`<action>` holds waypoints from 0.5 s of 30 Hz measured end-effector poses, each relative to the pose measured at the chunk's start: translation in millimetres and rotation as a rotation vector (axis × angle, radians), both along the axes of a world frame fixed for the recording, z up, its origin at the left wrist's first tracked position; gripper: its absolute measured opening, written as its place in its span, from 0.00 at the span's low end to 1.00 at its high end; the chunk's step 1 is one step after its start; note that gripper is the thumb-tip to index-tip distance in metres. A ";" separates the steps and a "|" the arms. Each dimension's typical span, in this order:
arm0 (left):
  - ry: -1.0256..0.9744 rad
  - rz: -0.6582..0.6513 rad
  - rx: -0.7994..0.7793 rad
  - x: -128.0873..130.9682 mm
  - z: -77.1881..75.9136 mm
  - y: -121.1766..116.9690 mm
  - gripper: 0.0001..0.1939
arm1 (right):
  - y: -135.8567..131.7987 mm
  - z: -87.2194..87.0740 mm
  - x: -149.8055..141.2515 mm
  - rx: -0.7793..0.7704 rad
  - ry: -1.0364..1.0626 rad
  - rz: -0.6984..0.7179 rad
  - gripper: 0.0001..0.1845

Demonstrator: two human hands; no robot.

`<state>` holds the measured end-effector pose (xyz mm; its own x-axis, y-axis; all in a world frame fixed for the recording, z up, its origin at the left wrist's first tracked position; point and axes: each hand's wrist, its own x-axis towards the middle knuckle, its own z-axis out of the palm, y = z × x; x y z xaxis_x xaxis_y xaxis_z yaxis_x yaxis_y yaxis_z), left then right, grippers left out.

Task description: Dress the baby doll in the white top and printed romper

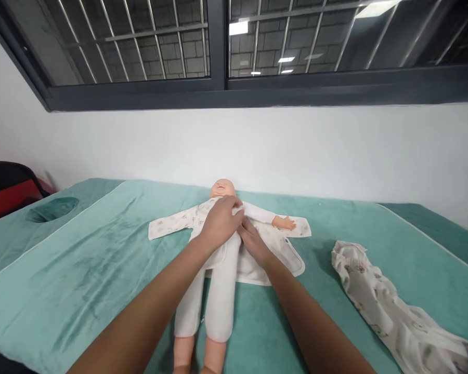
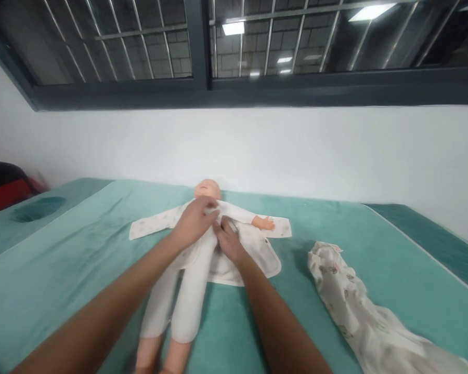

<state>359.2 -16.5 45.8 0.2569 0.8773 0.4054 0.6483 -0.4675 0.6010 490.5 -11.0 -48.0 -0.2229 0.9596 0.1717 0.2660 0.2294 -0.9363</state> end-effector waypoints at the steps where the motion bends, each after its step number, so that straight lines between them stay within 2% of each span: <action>1: 0.117 -0.022 0.056 4.2 -0.4 10.4 0.13 | 0.5 -0.7 -1.1 0.010 0.051 0.021 0.30; 4: 0.468 -0.135 0.177 20.4 -3.9 38.2 0.24 | 1.1 -3.1 -2.6 -0.011 0.174 0.107 0.28; 7: 0.696 -0.121 0.222 35.7 -7.3 56.1 0.21 | 0.6 -2.8 1.3 0.018 0.154 0.195 0.25; 10: 0.790 -0.087 0.213 42.2 -9.0 64.8 0.16 | 2.3 2.1 12.3 0.115 0.002 0.197 0.21; 12: 0.804 -0.101 0.215 41.5 -10.2 67.3 0.13 | 6.3 5.9 24.7 0.164 -0.113 0.134 0.18; 15: 0.806 -0.104 0.226 37.2 -12.4 68.3 0.11 | 15.6 7.8 51.8 0.122 -0.229 -0.167 0.13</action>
<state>396.4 51.9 33.4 0.6179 0.7530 0.2264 0.7857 -0.6019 -0.1427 542.3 4.5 -40.2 -0.1101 0.9615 0.2518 0.5107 0.2721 -0.8156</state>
